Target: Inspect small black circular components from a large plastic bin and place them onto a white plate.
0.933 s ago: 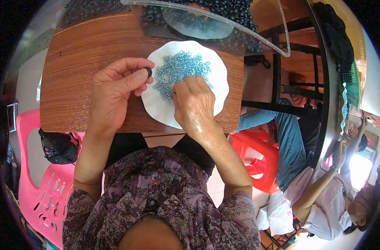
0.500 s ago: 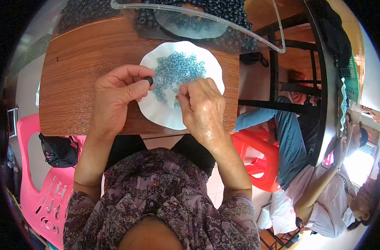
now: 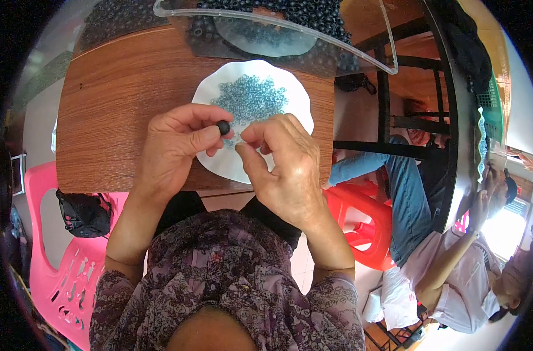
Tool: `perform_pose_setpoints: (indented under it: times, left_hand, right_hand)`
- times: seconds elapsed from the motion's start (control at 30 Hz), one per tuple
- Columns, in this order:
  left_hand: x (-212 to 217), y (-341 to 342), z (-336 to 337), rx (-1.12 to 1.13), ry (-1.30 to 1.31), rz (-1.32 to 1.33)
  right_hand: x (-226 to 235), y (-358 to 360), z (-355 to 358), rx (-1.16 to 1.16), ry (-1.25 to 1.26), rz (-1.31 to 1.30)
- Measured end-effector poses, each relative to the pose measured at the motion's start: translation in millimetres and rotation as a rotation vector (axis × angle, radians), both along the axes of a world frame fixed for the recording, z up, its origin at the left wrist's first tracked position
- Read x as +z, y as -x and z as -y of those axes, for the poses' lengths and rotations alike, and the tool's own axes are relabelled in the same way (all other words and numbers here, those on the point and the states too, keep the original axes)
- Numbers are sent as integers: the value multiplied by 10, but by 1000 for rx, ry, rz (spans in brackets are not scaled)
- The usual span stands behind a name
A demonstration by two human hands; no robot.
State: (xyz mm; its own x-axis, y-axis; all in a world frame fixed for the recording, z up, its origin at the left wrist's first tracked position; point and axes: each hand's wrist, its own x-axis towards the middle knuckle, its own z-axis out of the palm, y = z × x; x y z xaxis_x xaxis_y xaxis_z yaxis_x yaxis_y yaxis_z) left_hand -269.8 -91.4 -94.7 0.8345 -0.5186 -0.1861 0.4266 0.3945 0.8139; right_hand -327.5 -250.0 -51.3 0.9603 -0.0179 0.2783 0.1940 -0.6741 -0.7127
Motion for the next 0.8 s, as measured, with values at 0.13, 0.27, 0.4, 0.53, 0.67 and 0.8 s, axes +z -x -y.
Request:
perform_pose_setpoints:
  times: [0.13, 0.27, 0.4, 0.53, 0.67, 0.8]
  left_hand:
    - [-16, 29, 27, -16, 2, -3]
    - [-19, 46, 38, -43, 0, 8]
    - [1, 60, 64, -87, 102, -133]
    - [-4, 77, 83, -96, 119, -146]
    - [-8, 71, 102, -138, 160, -228]
    - [-53, 55, 111, -218, 238, -371]
  right_hand:
    - [58, 16, 27, 1, -125, -110]
    - [111, 18, 41, -42, -282, -306]
    - [131, 30, 67, -79, -382, -397]
    - [145, 29, 98, -60, -350, -389]
    - [170, 33, 133, -90, -457, -458]
    - [154, 48, 182, -105, -529, -482]
